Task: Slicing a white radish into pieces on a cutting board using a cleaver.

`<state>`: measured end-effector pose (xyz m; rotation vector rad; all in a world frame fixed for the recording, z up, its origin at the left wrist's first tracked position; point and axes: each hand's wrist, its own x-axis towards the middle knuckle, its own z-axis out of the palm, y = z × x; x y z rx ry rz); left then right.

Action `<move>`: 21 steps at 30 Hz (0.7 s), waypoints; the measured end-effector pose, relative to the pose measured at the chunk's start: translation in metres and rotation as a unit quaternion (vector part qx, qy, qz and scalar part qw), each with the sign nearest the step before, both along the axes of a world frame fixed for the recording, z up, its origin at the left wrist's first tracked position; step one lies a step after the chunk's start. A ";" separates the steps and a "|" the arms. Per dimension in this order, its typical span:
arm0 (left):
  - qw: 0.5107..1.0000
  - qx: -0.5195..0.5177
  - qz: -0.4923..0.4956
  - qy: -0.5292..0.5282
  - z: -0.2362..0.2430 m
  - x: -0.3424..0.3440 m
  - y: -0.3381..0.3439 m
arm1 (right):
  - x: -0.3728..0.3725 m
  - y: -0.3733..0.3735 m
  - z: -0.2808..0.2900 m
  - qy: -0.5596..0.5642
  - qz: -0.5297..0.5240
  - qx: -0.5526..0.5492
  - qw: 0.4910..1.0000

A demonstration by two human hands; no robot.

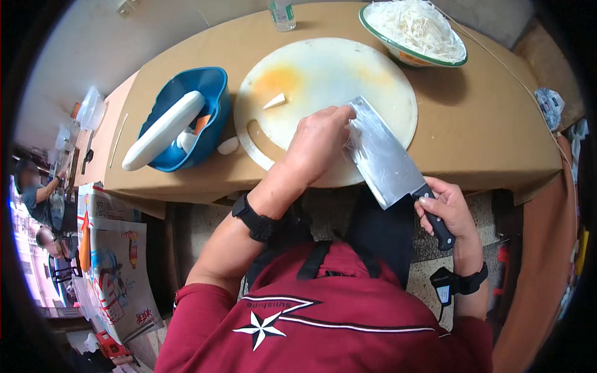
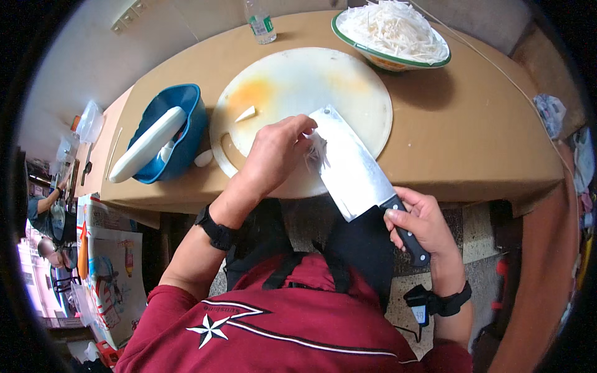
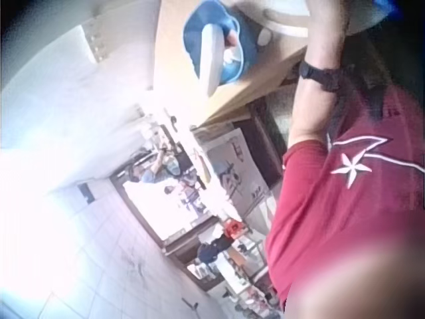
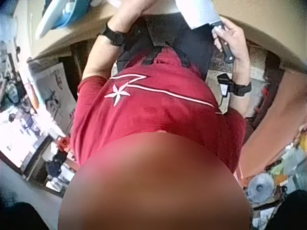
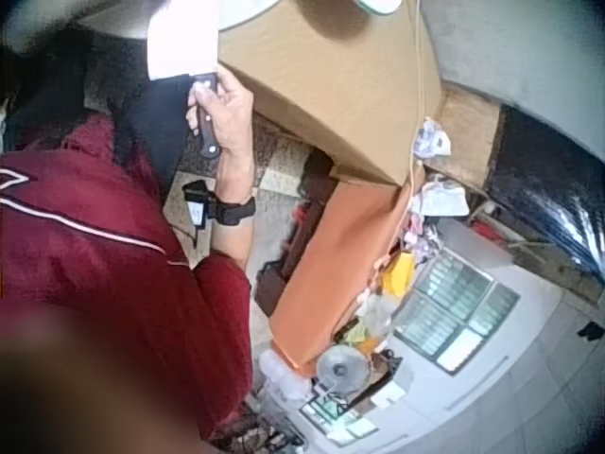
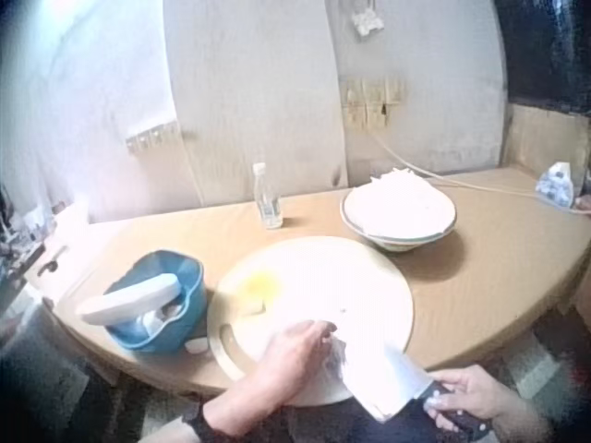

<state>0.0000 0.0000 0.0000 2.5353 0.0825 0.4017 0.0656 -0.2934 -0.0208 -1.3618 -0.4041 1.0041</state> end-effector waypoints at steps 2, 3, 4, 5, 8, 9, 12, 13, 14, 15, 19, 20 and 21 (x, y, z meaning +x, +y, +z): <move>0.989 0.027 -0.017 -0.146 -0.007 -0.001 0.005 | 0.000 0.003 -0.007 0.030 -0.004 0.043 0.999; 0.990 0.026 -0.017 -0.138 -0.003 -0.006 0.005 | -0.005 0.001 -0.008 0.038 -0.005 0.042 0.998; 0.994 0.026 -0.008 -0.108 0.002 -0.010 0.006 | -0.010 0.000 -0.008 0.063 -0.012 0.052 0.997; 0.997 0.026 0.001 -0.079 0.008 -0.015 0.006 | -0.014 -0.001 -0.008 0.088 -0.019 0.061 0.994; 0.996 0.001 0.003 -0.084 0.012 -0.017 0.008 | -0.015 -0.001 -0.009 0.100 -0.022 0.073 0.992; 0.994 0.002 -0.002 -0.105 0.013 -0.016 0.009 | -0.015 -0.001 -0.009 0.107 -0.025 0.084 0.990; 0.994 -0.012 -0.028 -0.102 0.012 -0.014 0.010 | -0.013 -0.002 -0.013 0.118 -0.019 0.097 0.988; 0.994 -0.010 -0.029 -0.104 0.012 -0.013 0.008 | -0.013 -0.002 -0.013 0.115 -0.020 0.099 0.988; 0.992 -0.002 -0.043 -0.118 0.011 -0.012 0.003 | -0.013 -0.004 -0.014 0.117 -0.025 0.100 0.988; 0.990 0.006 -0.056 -0.130 0.012 -0.012 -0.003 | -0.014 -0.004 -0.014 0.121 -0.029 0.101 0.987; 0.988 0.002 -0.052 -0.149 0.012 -0.008 -0.003 | -0.018 -0.002 -0.015 0.130 -0.031 0.113 0.985; 0.983 0.008 -0.053 -0.177 0.011 -0.010 -0.002 | -0.018 -0.003 -0.015 0.135 -0.029 0.115 0.984; 0.983 0.007 -0.055 -0.177 0.014 -0.010 -0.001 | -0.018 -0.004 -0.015 0.139 -0.030 0.118 0.983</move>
